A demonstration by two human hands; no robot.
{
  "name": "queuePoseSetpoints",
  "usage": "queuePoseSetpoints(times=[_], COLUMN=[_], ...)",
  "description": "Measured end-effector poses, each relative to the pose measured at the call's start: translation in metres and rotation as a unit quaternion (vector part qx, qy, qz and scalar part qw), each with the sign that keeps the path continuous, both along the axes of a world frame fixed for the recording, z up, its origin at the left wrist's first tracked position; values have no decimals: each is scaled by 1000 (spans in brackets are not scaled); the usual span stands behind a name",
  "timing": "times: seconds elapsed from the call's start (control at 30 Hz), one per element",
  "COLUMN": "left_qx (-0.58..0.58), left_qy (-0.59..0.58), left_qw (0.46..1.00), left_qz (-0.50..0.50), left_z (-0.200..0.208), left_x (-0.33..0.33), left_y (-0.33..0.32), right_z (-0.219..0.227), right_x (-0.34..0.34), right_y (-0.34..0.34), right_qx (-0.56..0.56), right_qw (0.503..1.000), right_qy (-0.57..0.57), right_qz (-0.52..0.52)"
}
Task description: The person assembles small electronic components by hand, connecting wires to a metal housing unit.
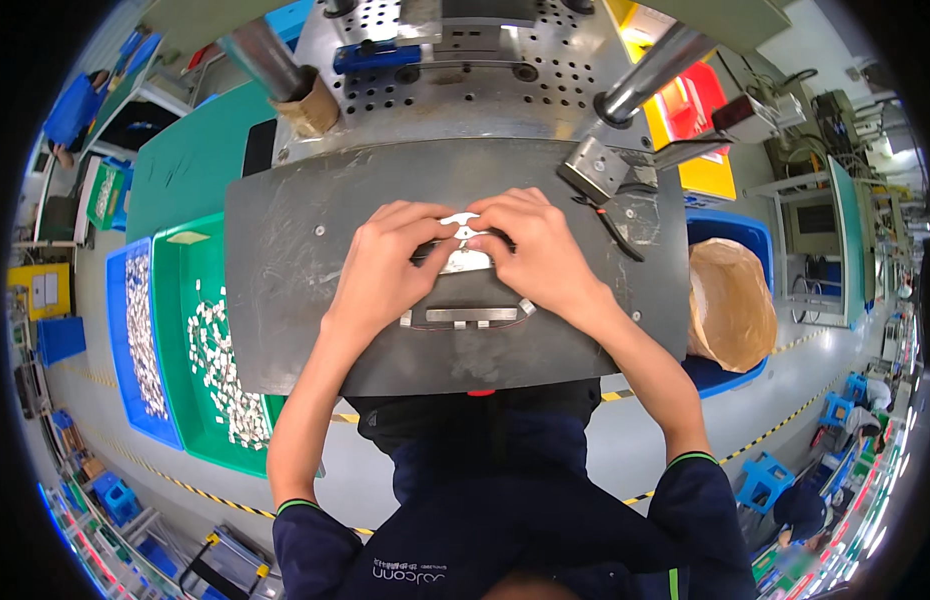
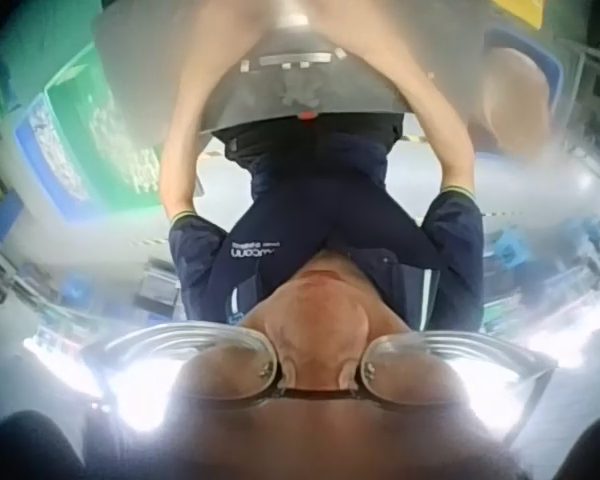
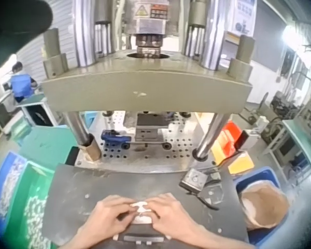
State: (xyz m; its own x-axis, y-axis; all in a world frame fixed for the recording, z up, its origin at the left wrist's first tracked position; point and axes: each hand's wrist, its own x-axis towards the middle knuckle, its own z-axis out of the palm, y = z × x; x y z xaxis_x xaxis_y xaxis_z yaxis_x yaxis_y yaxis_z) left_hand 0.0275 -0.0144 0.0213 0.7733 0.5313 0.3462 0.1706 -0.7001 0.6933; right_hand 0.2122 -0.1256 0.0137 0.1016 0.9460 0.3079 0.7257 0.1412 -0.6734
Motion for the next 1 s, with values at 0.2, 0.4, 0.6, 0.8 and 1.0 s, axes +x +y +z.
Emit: queuePoseSetpoints(times=[0.2, 0.4, 0.6, 0.8, 1.0], left_qx=[-62, 15, 53, 25, 54], left_qy=[43, 51, 21, 163, 118], left_qw=[997, 998, 979, 958, 972], left_qz=[15, -23, -198, -235, -195], left_z=[9, 28, 0, 20, 11], left_x=[-7, 35, 151, 189, 164], left_y=[-2, -7, 26, 26, -7], right_z=[19, -4, -5, 13, 26], right_x=[10, 94, 107, 124, 120], right_y=[-32, -96, -115, -157, -134], right_qx=[62, -18, 7, -36, -10], right_qw=[992, 964, 958, 979, 981], right_qy=[-24, -150, -215, -120, -152], right_qz=[-104, -220, -190, -164, -120])
